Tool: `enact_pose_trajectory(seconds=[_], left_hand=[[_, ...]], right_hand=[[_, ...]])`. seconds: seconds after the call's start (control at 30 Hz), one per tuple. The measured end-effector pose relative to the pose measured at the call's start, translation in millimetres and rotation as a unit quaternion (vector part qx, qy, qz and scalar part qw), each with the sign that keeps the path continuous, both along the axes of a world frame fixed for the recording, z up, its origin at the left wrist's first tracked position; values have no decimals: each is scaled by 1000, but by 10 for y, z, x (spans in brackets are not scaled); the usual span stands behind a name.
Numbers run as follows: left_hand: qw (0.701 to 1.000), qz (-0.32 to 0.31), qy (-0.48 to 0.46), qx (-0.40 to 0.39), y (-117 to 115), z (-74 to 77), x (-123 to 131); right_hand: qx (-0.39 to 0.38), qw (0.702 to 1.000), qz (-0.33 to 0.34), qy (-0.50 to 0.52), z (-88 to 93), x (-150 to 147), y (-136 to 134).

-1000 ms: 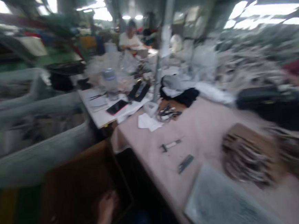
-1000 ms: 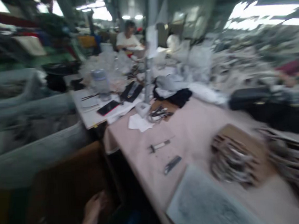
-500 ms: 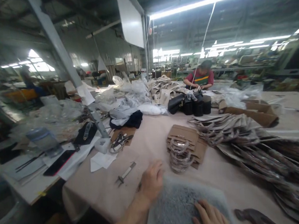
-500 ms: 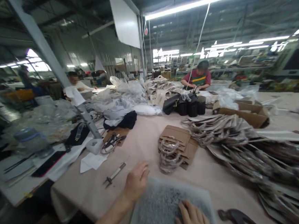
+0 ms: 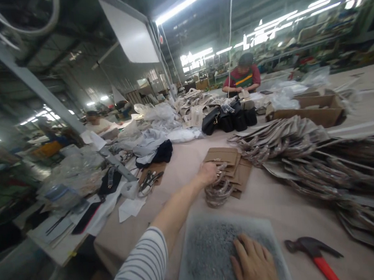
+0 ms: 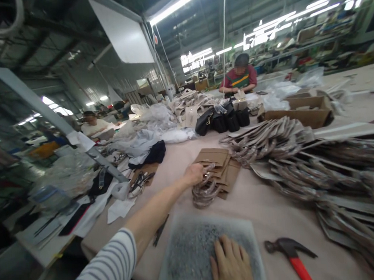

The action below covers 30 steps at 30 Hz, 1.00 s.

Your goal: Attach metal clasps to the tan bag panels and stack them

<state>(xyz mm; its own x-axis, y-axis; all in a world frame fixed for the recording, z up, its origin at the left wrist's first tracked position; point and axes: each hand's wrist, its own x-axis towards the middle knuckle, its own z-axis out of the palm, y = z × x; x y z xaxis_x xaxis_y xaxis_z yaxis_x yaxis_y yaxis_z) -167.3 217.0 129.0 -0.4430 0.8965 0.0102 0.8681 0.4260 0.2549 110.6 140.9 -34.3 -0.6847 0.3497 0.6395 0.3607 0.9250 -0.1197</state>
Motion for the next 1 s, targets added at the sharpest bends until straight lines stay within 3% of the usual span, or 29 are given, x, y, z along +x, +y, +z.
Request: enact_pose_trajectory(seconds=[0.13, 0.2, 0.27, 0.33, 0.47, 0.53, 0.6, 0.67, 0.8, 1.0], left_hand=[[999, 7, 33, 16, -33, 493, 140], [996, -27, 74, 42, -252, 691, 370], [986, -82, 123, 79, -636, 725, 736], [975, -138, 139, 102, -1135, 520, 1182], [959, -220, 138, 110, -2089, -415, 1998], [957, -245, 120, 100, -2384, -844, 2307], [956, -260, 101, 95, -2537, -1085, 2532], [957, -265, 78, 84, -2586, -1135, 2656], [959, -277, 47, 39, -2528, -975, 2641], [943, -330, 35, 22, -2384, -890, 2498]], right_hand=[[-109, 994, 15, -15, 168, 4, -71], [-186, 981, 27, 42, 190, 7, -55], [-247, 961, 22, 120, 172, 23, -11], [-281, 942, -3, 184, 139, 71, 41], [-333, 907, -55, 251, 126, 281, 80], [-355, 900, -53, 248, 163, 414, 54], [-366, 902, -28, 225, 214, 534, 20], [-351, 918, 15, 185, 257, 625, -4], [-243, 960, 90, 104, 277, 692, -11], [-139, 983, 114, -37, 323, 579, 34]])
